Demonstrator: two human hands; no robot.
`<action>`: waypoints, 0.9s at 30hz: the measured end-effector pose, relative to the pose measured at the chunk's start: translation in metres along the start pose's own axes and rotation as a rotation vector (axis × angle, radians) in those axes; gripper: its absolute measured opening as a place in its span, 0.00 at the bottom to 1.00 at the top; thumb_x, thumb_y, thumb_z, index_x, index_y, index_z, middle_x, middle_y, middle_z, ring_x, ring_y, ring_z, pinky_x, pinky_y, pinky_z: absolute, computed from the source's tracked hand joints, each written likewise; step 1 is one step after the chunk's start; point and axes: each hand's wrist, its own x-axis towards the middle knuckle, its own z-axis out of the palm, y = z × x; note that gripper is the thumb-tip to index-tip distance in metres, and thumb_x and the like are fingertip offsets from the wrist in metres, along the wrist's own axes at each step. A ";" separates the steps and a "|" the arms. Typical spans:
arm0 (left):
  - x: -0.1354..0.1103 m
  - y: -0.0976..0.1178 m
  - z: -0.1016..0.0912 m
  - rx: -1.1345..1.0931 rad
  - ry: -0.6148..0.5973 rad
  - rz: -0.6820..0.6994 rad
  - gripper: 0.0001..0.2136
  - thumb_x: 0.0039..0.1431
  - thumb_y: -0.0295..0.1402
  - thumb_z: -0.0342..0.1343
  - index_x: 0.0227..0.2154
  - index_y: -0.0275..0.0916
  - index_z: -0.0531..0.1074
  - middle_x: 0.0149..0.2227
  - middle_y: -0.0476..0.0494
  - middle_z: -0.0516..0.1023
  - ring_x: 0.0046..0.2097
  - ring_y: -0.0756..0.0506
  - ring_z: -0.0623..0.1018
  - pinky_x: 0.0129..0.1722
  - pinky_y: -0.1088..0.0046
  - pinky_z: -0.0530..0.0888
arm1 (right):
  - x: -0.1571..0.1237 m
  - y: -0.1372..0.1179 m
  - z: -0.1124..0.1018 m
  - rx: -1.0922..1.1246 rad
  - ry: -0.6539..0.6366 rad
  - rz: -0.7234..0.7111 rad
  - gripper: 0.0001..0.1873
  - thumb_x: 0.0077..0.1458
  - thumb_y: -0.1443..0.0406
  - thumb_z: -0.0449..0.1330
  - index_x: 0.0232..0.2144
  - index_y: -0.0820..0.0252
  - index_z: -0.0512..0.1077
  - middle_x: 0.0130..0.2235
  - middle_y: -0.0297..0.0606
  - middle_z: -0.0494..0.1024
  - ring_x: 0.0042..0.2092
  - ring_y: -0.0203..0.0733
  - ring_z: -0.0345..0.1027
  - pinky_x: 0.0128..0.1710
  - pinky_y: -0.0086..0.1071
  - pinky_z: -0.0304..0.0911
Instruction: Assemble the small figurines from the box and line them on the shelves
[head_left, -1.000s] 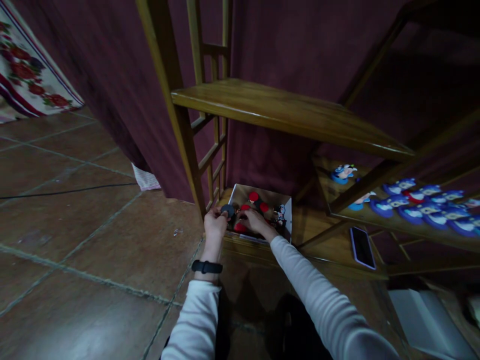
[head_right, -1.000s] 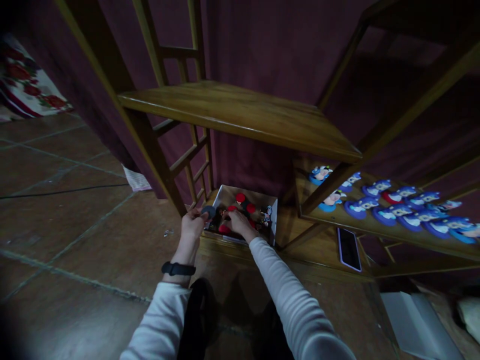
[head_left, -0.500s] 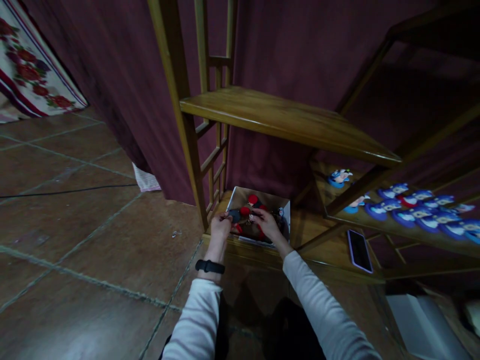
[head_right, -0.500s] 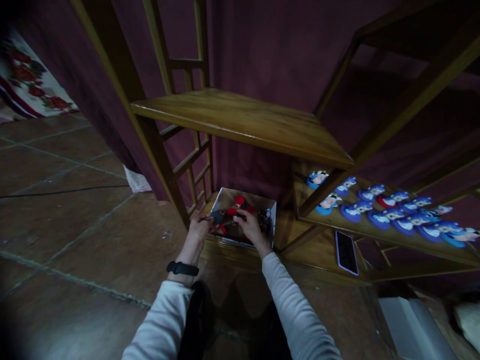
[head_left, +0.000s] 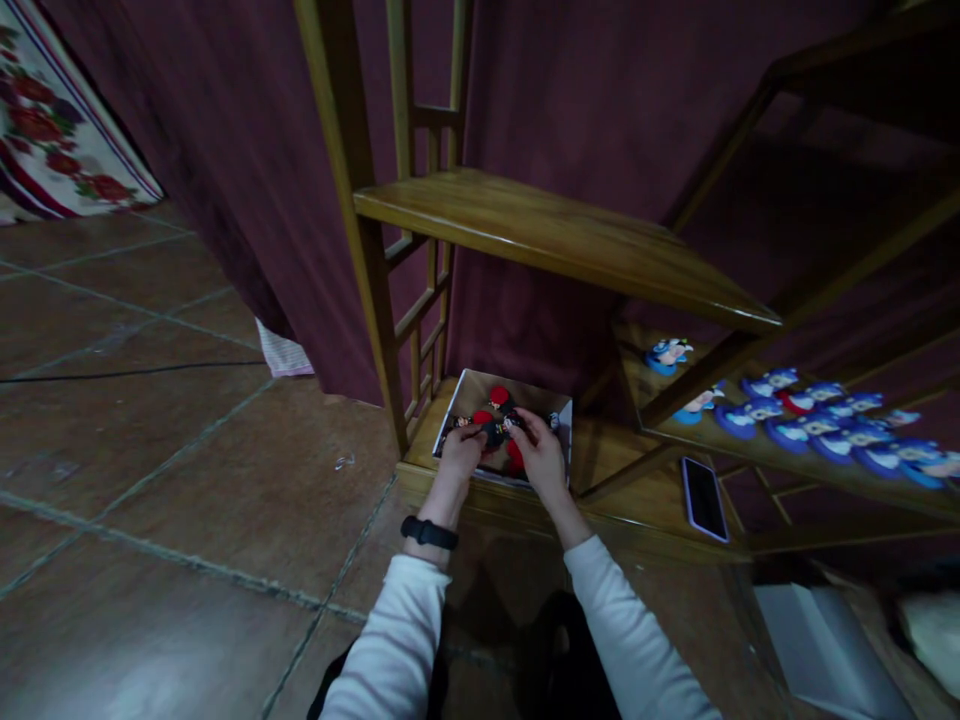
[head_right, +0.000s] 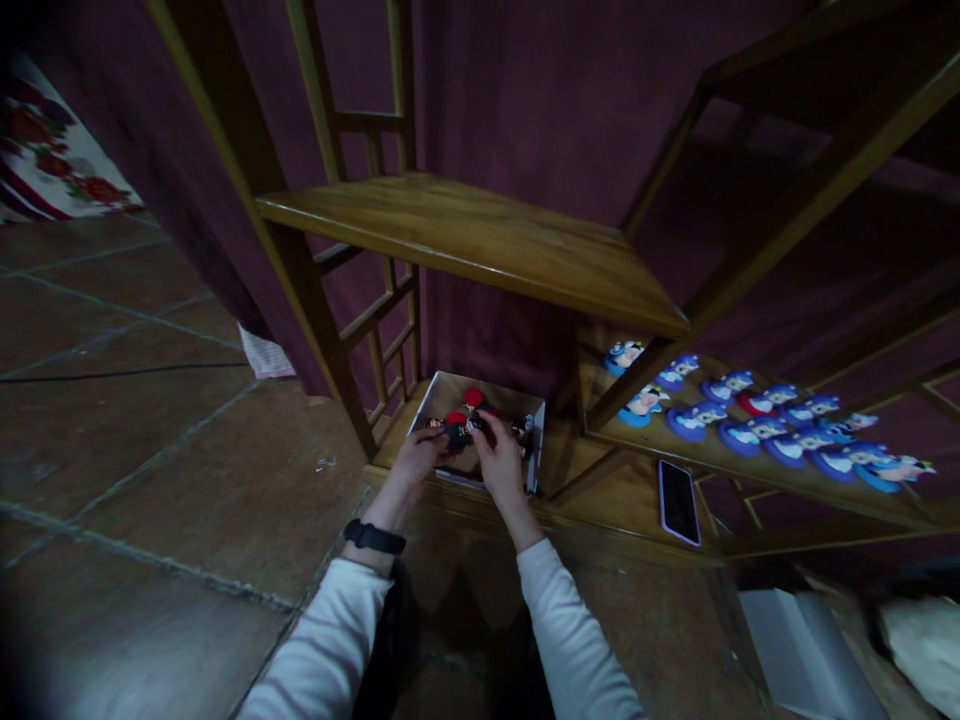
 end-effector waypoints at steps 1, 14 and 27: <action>0.000 -0.001 0.001 -0.012 0.001 0.000 0.05 0.44 0.27 0.57 0.26 0.32 0.72 0.22 0.46 0.74 0.24 0.49 0.76 0.23 0.76 0.71 | -0.001 0.000 0.000 -0.009 0.006 -0.015 0.20 0.54 0.58 0.53 0.49 0.55 0.66 0.48 0.40 0.74 0.49 0.43 0.67 0.49 0.37 0.63; -0.005 -0.004 0.010 -0.089 -0.009 -0.008 0.02 0.45 0.23 0.56 0.21 0.33 0.72 0.22 0.47 0.72 0.25 0.49 0.73 0.27 0.68 0.76 | 0.000 0.005 -0.008 -0.086 -0.123 0.030 0.19 0.50 0.62 0.55 0.46 0.55 0.65 0.43 0.39 0.74 0.44 0.42 0.69 0.45 0.35 0.63; -0.003 -0.009 0.007 -0.070 -0.037 -0.044 0.03 0.46 0.24 0.57 0.21 0.34 0.73 0.22 0.48 0.73 0.24 0.49 0.73 0.27 0.70 0.75 | -0.001 0.004 -0.008 -0.026 -0.137 -0.005 0.17 0.49 0.63 0.56 0.43 0.55 0.65 0.41 0.37 0.73 0.40 0.40 0.69 0.42 0.35 0.65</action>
